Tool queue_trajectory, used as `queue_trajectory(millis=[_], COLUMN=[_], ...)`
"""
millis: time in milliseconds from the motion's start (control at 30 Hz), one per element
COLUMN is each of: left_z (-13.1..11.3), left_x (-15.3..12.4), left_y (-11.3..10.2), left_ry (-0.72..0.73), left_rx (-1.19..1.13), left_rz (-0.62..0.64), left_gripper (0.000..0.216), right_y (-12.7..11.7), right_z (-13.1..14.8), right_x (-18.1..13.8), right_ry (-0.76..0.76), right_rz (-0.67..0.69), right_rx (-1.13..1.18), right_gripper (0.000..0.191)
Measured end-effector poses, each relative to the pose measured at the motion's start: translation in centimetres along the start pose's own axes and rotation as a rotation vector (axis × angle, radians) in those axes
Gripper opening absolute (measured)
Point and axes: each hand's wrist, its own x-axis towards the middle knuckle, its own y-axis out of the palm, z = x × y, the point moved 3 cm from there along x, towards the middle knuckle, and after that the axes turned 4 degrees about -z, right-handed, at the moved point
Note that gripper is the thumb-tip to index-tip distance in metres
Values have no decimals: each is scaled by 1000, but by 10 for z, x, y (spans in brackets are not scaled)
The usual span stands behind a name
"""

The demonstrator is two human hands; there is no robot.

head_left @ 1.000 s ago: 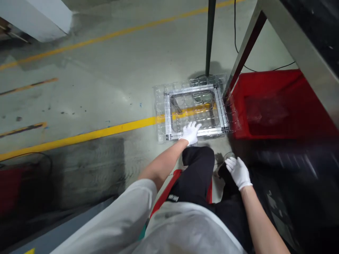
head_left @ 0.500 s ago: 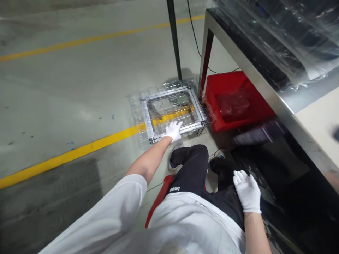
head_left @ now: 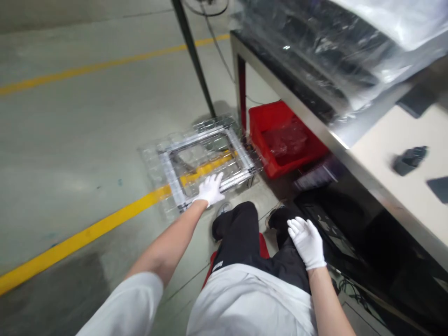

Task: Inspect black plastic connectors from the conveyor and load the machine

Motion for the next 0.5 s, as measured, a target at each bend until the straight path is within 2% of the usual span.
queue_trajectory(millis=[33, 100, 200, 267, 333, 367, 400, 433, 500], left_z=[-5, -26, -90, -146, -190, -200, -199, -189, -151], left_x=[-6, -25, -79, -125, -159, -164, -160, -151, -125], left_y=[-6, -20, -33, -30, -18, -9, -2, 4, 9], left_ry=[21, 46, 135, 343, 613, 641, 587, 483, 254], left_rx=[-7, -82, -382, -573, -654, -647, -632, -605, -532], left_rz=[-37, -197, -430, -433, -275, -158, -78, -26, -19], left_gripper=[110, 96, 77, 65, 62, 61, 62, 64, 72], right_y=[3, 12, 41, 70, 97, 105, 108, 107, 98], right_z=[-3, -11, -30, -41, -42, -37, -29, -16, 18], right_x=[-3, -8, -19, -36, -66, -86, -108, -132, -181], right_ry=[0, 0, 28, 70, 78, 67, 56, 49, 3], right_rz=[3, -17, -88, -16, 140, 217, 275, 324, 407], right_rx=[12, 44, 152, 192, 176, 164, 159, 157, 90], right_gripper=[27, 24, 23, 24, 30, 34, 39, 44, 48])
